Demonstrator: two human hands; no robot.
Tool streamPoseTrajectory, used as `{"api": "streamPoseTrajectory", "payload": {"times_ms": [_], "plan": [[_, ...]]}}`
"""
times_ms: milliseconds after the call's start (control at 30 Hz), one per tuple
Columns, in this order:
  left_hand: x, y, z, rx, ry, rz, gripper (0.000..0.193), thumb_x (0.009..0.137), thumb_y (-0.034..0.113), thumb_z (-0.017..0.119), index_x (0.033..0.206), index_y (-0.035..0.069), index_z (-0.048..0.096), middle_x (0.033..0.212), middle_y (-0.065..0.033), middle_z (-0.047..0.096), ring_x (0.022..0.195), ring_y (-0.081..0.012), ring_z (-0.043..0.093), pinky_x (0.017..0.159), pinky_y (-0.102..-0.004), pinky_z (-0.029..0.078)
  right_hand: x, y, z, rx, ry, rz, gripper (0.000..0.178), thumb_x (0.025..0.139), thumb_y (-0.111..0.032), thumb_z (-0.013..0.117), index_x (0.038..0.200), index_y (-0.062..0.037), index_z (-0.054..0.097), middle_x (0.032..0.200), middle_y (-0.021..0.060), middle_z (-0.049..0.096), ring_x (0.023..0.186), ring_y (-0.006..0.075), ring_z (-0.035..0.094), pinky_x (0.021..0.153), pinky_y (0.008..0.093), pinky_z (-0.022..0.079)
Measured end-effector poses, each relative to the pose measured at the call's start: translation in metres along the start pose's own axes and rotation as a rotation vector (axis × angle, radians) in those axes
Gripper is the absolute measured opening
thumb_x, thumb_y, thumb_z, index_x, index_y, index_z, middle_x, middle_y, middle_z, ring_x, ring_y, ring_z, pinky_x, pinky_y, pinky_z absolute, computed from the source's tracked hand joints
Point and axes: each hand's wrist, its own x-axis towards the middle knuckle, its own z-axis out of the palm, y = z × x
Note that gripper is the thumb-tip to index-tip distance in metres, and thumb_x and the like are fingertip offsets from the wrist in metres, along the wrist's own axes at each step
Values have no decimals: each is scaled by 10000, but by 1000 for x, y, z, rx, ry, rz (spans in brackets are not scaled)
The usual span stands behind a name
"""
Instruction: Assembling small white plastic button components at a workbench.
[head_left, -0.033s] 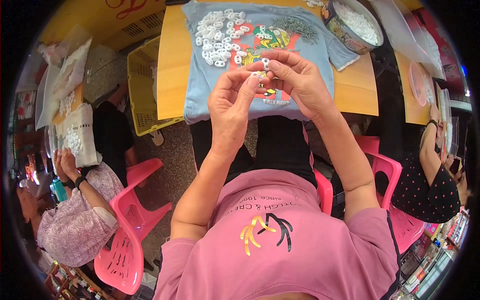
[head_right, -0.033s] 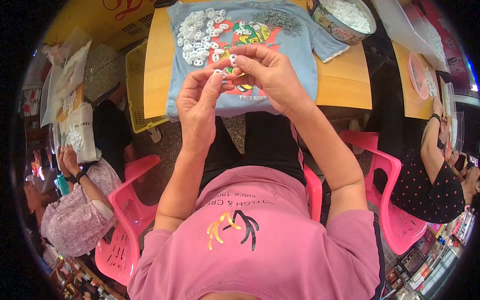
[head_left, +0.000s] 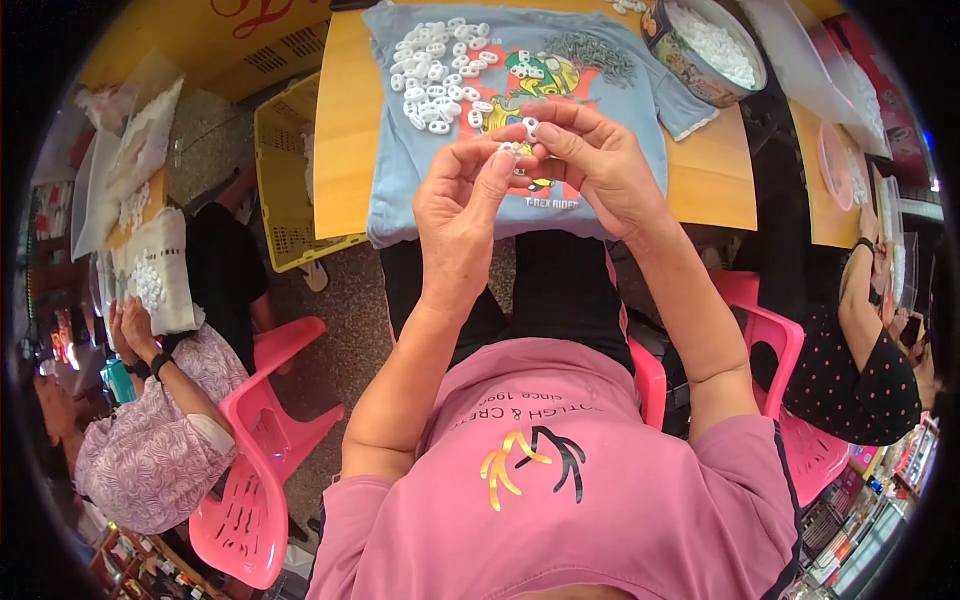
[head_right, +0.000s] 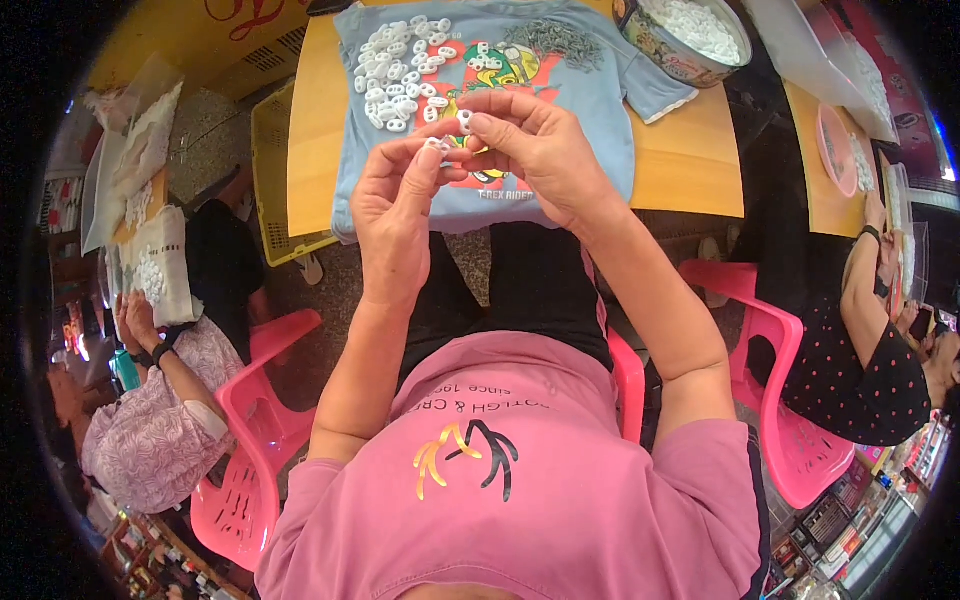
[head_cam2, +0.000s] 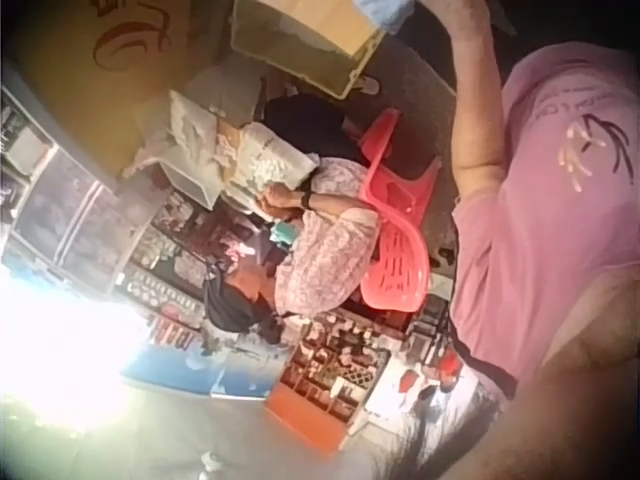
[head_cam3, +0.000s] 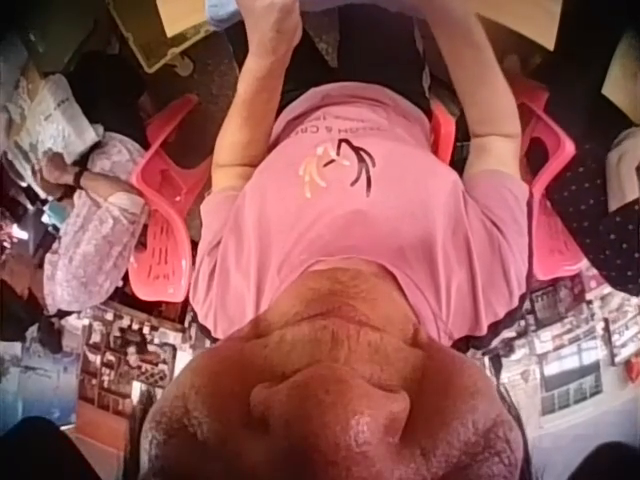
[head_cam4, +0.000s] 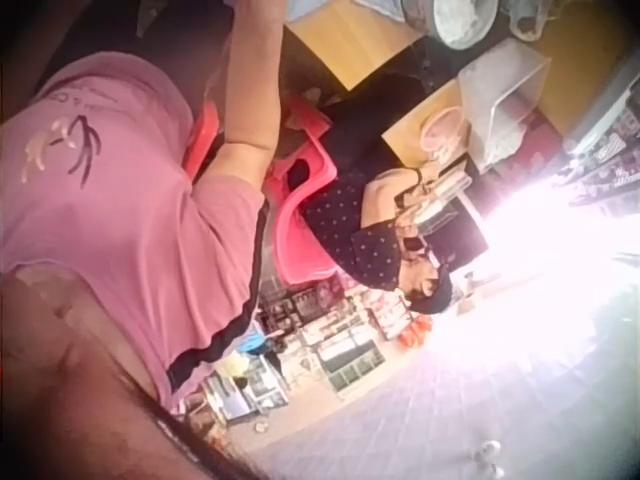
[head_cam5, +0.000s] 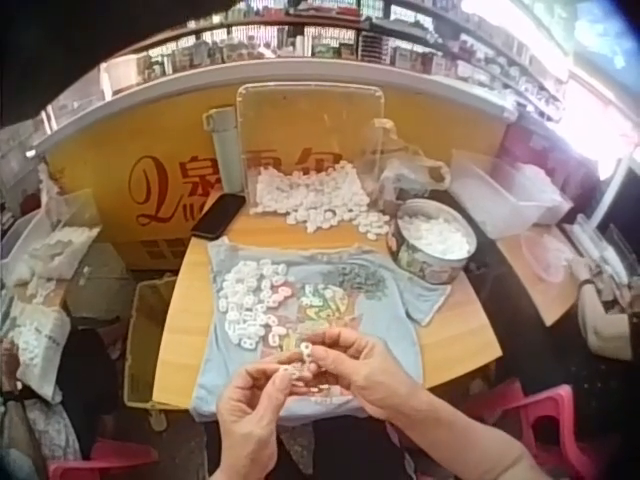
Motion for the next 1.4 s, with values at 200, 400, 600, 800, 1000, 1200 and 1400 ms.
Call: {"api": "streamPoseTrajectory", "payload": {"times_ms": [200, 400, 600, 800, 1000, 1200, 1400], "plan": [[-2, -2, -5, -63, -24, -62, 119, 960, 83, 577, 1028, -14, 570, 1130, -177, 644, 926, -170, 650, 816, -313, 553, -8, 5, -6, -68, 13, -23, 277, 944, -126, 620, 1189, 5, 619, 956, 58, 656, 865, 119, 644, 800, 314, 567], [-2, 3, -8, -208, 11, -129, 117, 964, 80, 566, 1027, -18, 562, 1117, -204, 641, 910, -204, 670, 807, -332, 561, -16, -5, -1, -239, -93, -113, 295, 940, -95, 616, 1205, 33, 605, 1048, 98, 658, 922, 154, 649, 825, 302, 551], [-2, 9, -7, -274, 2, -184, 114, 965, 78, 562, 1023, -20, 562, 1094, -218, 646, 883, -223, 676, 773, -330, 564, -13, 3, -10, -606, -26, -334, 260, 944, -63, 603, 1180, 43, 620, 1041, 77, 654, 869, 130, 634, 775, 260, 534], [-5, 9, -4, -238, 33, -221, 134, 952, 110, 600, 1008, -6, 565, 1012, -162, 667, 799, -175, 658, 713, -290, 542, -14, -2, 1, -573, 77, -323, 234, 940, -100, 626, 1137, 21, 655, 936, 59, 669, 711, 80, 602, 655, 217, 506], [-6, 6, -4, -110, 40, -179, 163, 941, 143, 631, 988, -1, 569, 874, -78, 642, 697, -114, 587, 629, -248, 483, -19, -9, 17, -404, 98, -233, 253, 940, -117, 630, 1157, 11, 654, 882, 59, 676, 697, 61, 596, 654, 196, 492], [-8, 10, -5, -84, 7, -191, 145, 942, 128, 620, 982, 0, 566, 833, -63, 623, 696, -112, 585, 623, -246, 486, -22, -11, 20, -443, 87, -243, 250, 936, -113, 635, 1153, 8, 658, 860, 39, 675, 711, 57, 595, 676, 193, 490], [-8, 11, -6, -70, 3, -196, 146, 941, 127, 617, 980, -5, 568, 825, -61, 621, 700, -108, 585, 619, -240, 487, -22, -11, 20, -492, 73, -285, 230, 953, -124, 612, 1138, -2, 674, 820, 16, 651, 710, 53, 589, 668, 194, 491]]}}
